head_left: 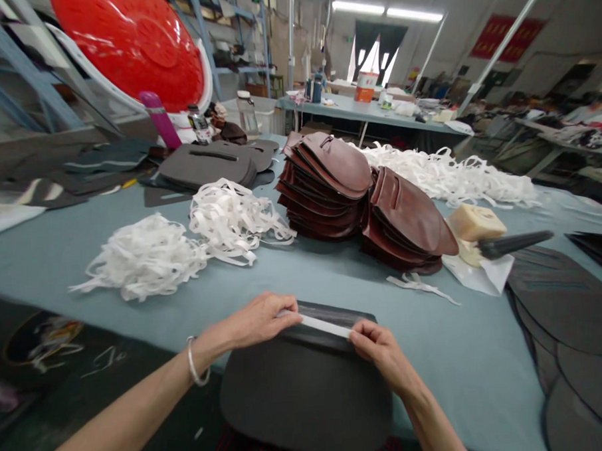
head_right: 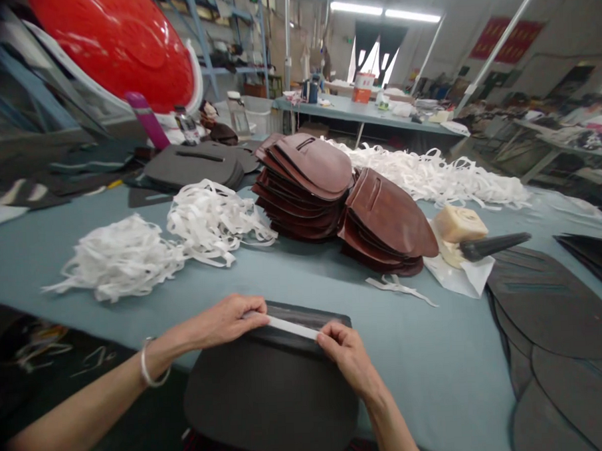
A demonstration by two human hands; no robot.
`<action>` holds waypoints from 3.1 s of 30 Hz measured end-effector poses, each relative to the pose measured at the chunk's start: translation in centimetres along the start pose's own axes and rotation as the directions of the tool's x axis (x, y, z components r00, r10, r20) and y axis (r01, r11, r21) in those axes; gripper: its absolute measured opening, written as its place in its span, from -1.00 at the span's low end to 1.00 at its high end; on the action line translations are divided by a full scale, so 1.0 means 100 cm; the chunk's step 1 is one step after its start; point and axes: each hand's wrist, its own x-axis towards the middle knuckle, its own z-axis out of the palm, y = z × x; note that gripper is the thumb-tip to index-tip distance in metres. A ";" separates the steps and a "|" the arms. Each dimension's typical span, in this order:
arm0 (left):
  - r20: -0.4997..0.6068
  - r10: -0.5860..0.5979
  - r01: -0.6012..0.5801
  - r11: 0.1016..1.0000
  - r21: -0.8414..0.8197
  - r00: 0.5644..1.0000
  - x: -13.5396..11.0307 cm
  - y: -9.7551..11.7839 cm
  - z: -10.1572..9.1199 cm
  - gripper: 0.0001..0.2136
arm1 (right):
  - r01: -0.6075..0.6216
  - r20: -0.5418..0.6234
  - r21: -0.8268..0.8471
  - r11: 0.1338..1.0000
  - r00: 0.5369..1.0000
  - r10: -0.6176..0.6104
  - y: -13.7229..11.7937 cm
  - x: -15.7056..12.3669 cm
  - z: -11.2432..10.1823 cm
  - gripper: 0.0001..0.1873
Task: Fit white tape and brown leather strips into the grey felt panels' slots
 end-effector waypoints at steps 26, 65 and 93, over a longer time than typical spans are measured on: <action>-0.308 -0.492 0.455 0.871 -0.187 0.815 -0.003 -0.061 0.028 -0.74 | -0.221 -0.514 -0.310 0.925 0.857 0.032 0.038 -0.018 -0.020 -0.54; -0.267 0.092 0.180 0.528 0.830 0.959 -0.028 -0.038 0.082 -0.40 | -0.505 -0.679 -0.544 0.670 0.734 0.002 0.029 -0.006 -0.010 -0.92; -0.467 0.094 0.204 0.810 0.549 0.879 -0.012 -0.055 0.064 -0.43 | 0.363 0.128 -0.885 0.292 0.793 -0.596 -0.005 0.112 0.111 -0.68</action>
